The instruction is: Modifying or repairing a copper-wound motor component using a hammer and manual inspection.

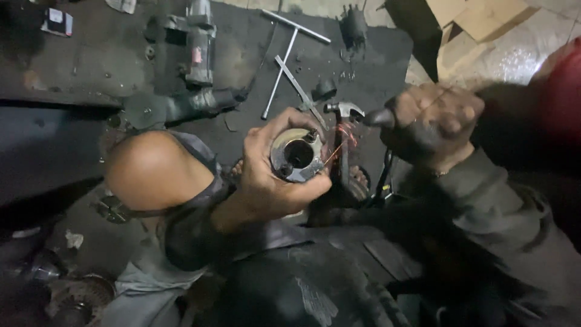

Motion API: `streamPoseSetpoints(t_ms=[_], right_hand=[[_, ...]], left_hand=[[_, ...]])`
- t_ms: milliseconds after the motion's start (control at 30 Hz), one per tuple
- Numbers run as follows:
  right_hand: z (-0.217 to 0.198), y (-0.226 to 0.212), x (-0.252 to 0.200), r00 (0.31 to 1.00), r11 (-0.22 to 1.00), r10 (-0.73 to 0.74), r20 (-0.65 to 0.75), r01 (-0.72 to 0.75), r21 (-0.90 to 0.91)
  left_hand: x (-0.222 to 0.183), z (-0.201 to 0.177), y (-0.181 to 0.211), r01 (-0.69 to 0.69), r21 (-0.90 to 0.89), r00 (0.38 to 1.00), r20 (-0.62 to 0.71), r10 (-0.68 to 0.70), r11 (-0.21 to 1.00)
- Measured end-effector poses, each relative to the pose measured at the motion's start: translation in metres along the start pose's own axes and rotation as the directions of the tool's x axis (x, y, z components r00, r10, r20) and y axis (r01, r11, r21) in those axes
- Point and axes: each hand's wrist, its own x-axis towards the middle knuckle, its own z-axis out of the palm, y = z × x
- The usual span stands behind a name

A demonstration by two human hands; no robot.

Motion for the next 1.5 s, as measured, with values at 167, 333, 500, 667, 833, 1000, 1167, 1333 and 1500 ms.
streamPoseSetpoints(t_ms=[167,333,500,667,833,1000,1167,1333,1500], right_hand=[[0.022,0.009,-0.037,0.83,0.985,0.138,0.541,-0.058,-0.163],[-0.008,0.004,-0.014,0.93,0.974,0.225,0.291,-0.226,-0.03],[-0.059,-0.011,0.063,0.946,0.929,0.139,0.294,-0.227,0.292],[-0.091,-0.025,0.082,0.904,0.557,0.297,0.309,-0.427,0.713],[-0.115,-0.025,0.044,0.71,-0.08,0.504,0.492,-0.529,0.845],[-0.113,-0.009,0.103,0.909,-0.523,0.068,0.412,-0.319,0.79],[-0.096,-0.004,0.069,0.912,0.336,-0.019,0.41,-0.381,0.862],[-0.077,-0.017,0.069,0.91,0.885,-0.15,0.386,-0.051,0.462],[-0.075,-0.038,0.078,0.938,0.883,-0.182,0.294,0.025,0.468]], left_hand=[[-0.002,-0.002,0.001,-0.04,0.12,0.999,-0.028,0.044,0.992],[0.018,-0.024,0.009,0.135,0.157,0.99,-0.062,-0.126,0.978],[0.03,-0.047,-0.029,0.284,-0.053,0.957,-0.035,-0.286,0.957],[0.032,-0.049,-0.021,0.41,-0.499,0.875,-0.021,-0.484,0.764],[0.036,-0.056,-0.038,0.343,-0.553,0.883,-0.086,-0.461,0.76],[0.045,-0.063,-0.04,0.304,-0.624,0.837,-0.186,-0.515,0.72],[0.046,-0.07,-0.031,0.168,-0.69,0.776,-0.348,-0.526,0.704],[0.041,-0.076,-0.006,0.046,-0.774,0.768,-0.377,-0.517,0.632],[0.031,-0.085,-0.013,0.057,-0.825,0.923,-0.172,-0.345,0.563]])
